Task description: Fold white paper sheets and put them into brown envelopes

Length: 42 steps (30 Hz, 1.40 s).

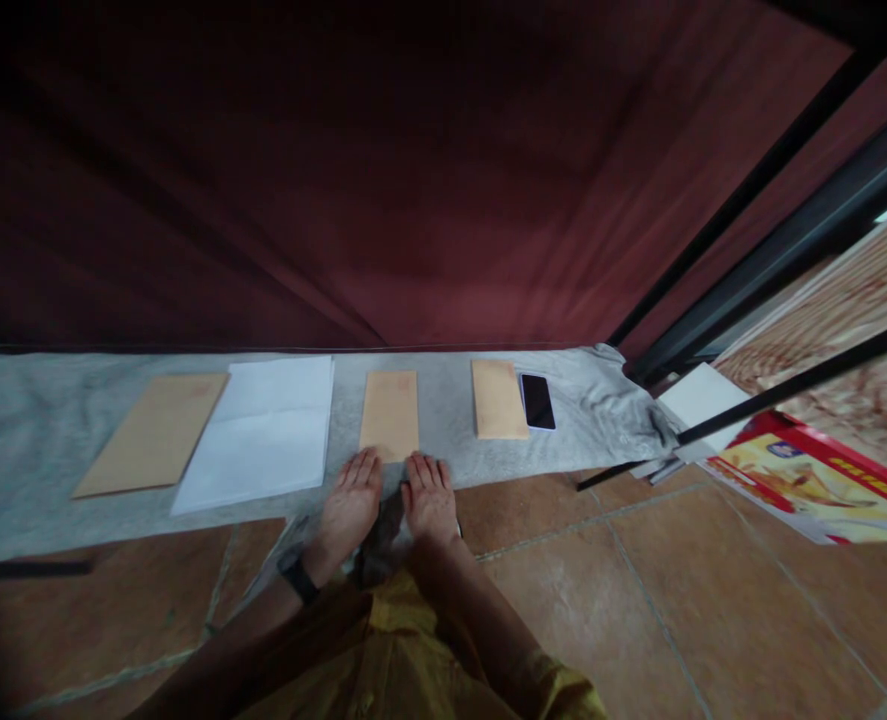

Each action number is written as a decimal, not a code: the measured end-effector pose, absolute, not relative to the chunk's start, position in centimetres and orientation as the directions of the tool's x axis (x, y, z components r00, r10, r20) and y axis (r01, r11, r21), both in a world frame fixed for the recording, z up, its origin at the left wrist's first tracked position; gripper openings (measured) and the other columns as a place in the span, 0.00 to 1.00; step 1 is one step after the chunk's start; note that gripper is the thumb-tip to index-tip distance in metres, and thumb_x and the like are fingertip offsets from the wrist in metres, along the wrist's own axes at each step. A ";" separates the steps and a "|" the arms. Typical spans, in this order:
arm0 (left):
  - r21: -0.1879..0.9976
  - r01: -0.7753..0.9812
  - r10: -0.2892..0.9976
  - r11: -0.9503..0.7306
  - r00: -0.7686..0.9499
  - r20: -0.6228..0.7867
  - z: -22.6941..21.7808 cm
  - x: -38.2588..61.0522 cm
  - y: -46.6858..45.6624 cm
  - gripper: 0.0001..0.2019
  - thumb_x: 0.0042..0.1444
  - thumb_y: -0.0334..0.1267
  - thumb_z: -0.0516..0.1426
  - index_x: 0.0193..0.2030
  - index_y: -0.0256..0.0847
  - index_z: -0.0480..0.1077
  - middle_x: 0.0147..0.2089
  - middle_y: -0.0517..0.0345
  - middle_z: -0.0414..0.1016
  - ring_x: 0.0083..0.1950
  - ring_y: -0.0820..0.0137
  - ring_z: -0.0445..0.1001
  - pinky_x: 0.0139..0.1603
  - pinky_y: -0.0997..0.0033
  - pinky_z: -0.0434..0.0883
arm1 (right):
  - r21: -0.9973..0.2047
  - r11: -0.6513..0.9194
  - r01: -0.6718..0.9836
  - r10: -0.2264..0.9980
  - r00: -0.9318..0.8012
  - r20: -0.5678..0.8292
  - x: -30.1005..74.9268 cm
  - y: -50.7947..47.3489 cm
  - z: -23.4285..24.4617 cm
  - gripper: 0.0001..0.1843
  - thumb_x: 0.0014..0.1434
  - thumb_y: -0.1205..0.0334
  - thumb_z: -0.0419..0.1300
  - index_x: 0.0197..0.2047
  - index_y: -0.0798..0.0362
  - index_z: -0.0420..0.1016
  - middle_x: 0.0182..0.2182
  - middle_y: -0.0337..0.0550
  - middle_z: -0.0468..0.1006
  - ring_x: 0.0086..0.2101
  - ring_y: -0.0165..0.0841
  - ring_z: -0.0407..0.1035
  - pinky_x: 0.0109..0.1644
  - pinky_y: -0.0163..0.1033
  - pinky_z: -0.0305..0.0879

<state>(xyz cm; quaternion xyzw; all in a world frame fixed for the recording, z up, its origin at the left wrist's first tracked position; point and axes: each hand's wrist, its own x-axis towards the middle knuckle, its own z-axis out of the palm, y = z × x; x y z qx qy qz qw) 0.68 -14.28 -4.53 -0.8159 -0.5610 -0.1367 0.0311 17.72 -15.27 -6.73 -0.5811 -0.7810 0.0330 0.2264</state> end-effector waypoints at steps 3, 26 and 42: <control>0.074 0.909 0.901 -0.410 0.391 0.189 -3.7 2.0 -13.6 0.26 0.61 0.23 0.46 0.65 0.33 0.67 0.66 0.40 0.71 0.69 0.58 0.67 0.67 0.56 0.66 | -0.358 0.334 0.872 0.922 -0.223 0.317 17.7 -15.2 -6.5 0.25 0.70 0.63 0.50 0.68 0.54 0.65 0.64 0.48 0.70 0.63 0.43 0.62 0.71 0.54 0.50; -0.023 0.908 0.905 -0.418 0.418 0.082 -1.3 3.6 -11.2 0.21 0.61 0.20 0.48 0.55 0.32 0.75 0.55 0.39 0.76 0.56 0.57 0.74 0.55 0.60 0.73 | -0.923 -0.298 0.244 0.951 0.162 -0.264 16.3 -8.3 -2.8 0.14 0.62 0.60 0.54 0.44 0.52 0.79 0.40 0.43 0.83 0.41 0.34 0.76 0.43 0.35 0.69; -0.047 0.894 0.886 -0.446 0.448 0.115 -1.4 3.1 -10.6 0.20 0.60 0.20 0.49 0.53 0.31 0.75 0.47 0.41 0.78 0.51 0.58 0.76 0.48 0.61 0.75 | -0.881 -0.244 0.407 0.967 0.174 -0.187 16.0 -7.7 -1.8 0.12 0.61 0.71 0.54 0.36 0.53 0.79 0.35 0.41 0.82 0.38 0.31 0.74 0.43 0.31 0.67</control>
